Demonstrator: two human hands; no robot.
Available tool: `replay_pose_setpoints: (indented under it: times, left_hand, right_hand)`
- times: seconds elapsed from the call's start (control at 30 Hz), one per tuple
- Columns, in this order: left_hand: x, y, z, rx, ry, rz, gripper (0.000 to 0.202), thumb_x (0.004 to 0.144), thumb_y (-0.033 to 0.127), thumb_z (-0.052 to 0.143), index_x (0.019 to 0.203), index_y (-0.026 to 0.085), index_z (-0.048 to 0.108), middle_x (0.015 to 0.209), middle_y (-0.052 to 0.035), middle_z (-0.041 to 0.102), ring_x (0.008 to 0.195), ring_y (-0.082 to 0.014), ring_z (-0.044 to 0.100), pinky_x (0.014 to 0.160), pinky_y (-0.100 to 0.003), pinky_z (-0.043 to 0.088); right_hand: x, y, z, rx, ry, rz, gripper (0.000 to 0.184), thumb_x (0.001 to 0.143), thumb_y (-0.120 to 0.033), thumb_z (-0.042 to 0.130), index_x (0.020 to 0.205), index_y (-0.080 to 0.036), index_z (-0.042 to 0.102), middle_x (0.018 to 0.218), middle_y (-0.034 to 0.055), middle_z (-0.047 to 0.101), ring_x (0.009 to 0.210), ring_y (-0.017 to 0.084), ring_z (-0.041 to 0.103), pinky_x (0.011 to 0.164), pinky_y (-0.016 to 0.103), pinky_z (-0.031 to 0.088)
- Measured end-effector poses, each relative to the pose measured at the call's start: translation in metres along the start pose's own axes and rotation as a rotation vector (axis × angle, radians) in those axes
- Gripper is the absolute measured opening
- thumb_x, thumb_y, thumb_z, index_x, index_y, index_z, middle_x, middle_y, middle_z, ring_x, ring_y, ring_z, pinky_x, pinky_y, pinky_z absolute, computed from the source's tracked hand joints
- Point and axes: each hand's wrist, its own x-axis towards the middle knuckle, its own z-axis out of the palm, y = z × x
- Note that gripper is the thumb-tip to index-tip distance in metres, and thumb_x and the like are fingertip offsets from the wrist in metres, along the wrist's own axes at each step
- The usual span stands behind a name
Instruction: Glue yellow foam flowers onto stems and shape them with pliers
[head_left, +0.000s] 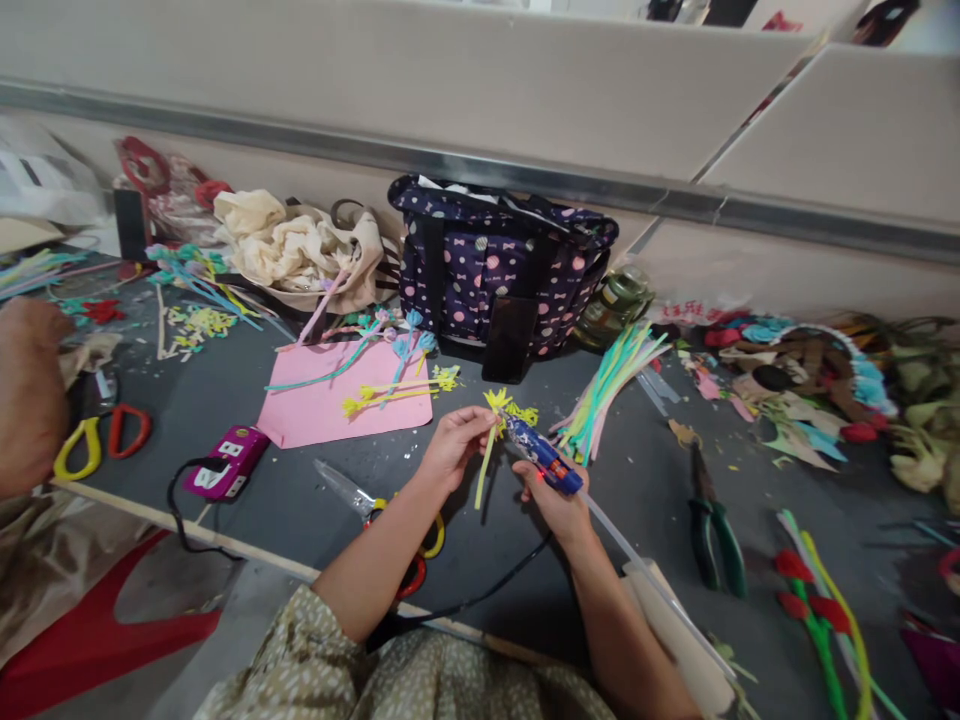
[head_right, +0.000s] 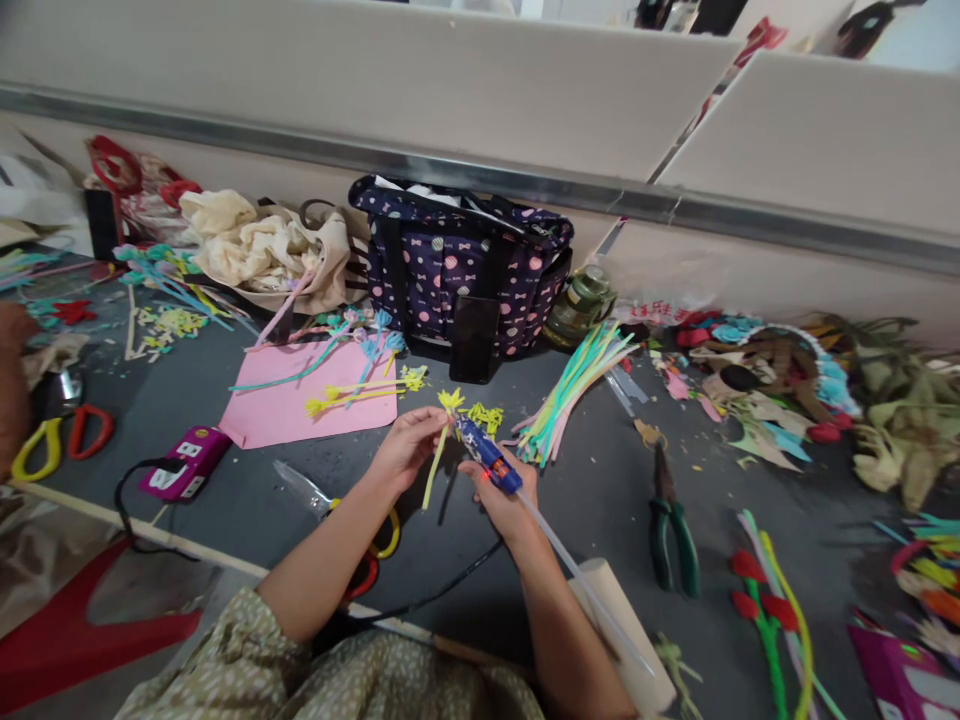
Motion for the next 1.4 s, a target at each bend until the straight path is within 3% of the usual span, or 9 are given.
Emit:
replay_pose_setpoints:
  times: [0.33,0.57,0.7,0.83,0.93,1.07,1.4]
  left_hand:
    - [-0.002,0.004,0.004,0.114,0.038,0.105,0.025,0.064,0.036,0.080,0.067,0.015,0.068,0.058,0.0016,0.055,0.051,-0.0065,0.042,0.051,-0.021,0.032]
    - [0.000,0.001,-0.001,0.338,0.108,0.288,0.021,0.070,0.035,0.075,0.070,0.016,0.069,0.062,0.0020,0.056,0.052,-0.0075,0.042,0.051,-0.022,0.032]
    - [-0.001,0.004,-0.002,0.405,0.146,0.347,0.019,0.071,0.034,0.074,0.069,0.016,0.068,0.059,0.0033,0.054,0.052,-0.0076,0.042,0.051,-0.021,0.033]
    - [0.001,0.008,-0.003,0.234,0.178,0.314,0.018,0.068,0.032,0.076,0.069,0.016,0.068,0.061,0.0025,0.057,0.052,-0.0068,0.045,0.050,-0.020,0.036]
    - [0.005,0.011,-0.006,0.011,0.226,0.220,0.019,0.063,0.029,0.079,0.071,0.016,0.068,0.062,0.0017,0.061,0.049,-0.0056,0.048,0.048,-0.018,0.036]
    - [0.008,0.015,-0.008,-0.171,0.284,0.183,0.019,0.060,0.024,0.077,0.071,0.013,0.066,0.058,0.0023,0.059,0.046,-0.0044,0.047,0.044,-0.017,0.035]
    - [0.010,0.013,-0.013,-0.275,0.290,0.213,0.014,0.064,0.023,0.071,0.072,0.014,0.064,0.060,0.0032,0.055,0.047,-0.0045,0.046,0.043,-0.017,0.035]
  right_hand:
    - [0.000,-0.004,0.000,-0.101,0.000,-0.031,0.028,0.069,-0.045,0.077,0.080,-0.021,0.068,0.048,-0.0058,0.055,0.036,0.014,0.055,0.038,0.024,0.048]
    - [-0.001,-0.014,-0.006,-0.439,-0.048,-0.264,0.027,0.080,-0.047,0.068,0.083,-0.020,0.067,0.053,-0.0023,0.060,0.047,0.016,0.060,0.051,0.025,0.048]
    - [0.002,-0.023,-0.009,-0.626,0.007,-0.348,0.032,0.082,-0.052,0.063,0.080,-0.020,0.066,0.063,0.0022,0.066,0.057,0.020,0.066,0.057,0.027,0.047]
    - [0.011,-0.025,-0.015,-0.672,0.149,-0.218,0.035,0.080,-0.056,0.061,0.084,-0.021,0.065,0.067,0.0040,0.068,0.064,0.025,0.068,0.059,0.030,0.048]
    - [0.019,-0.019,-0.019,-0.525,0.173,-0.136,0.029,0.080,-0.049,0.062,0.092,-0.022,0.063,0.080,0.0048,0.072,0.072,0.025,0.069,0.067,0.032,0.051]
    - [0.026,-0.009,-0.015,-0.338,0.204,-0.150,0.024,0.079,-0.040,0.061,0.092,-0.020,0.060,0.088,0.0068,0.072,0.077,0.023,0.068,0.076,0.036,0.052]
    - [0.033,-0.007,0.014,-0.555,0.034,-0.222,0.020,0.081,-0.036,0.055,0.096,-0.022,0.052,0.083,0.0049,0.069,0.073,0.023,0.065,0.065,0.031,0.047]
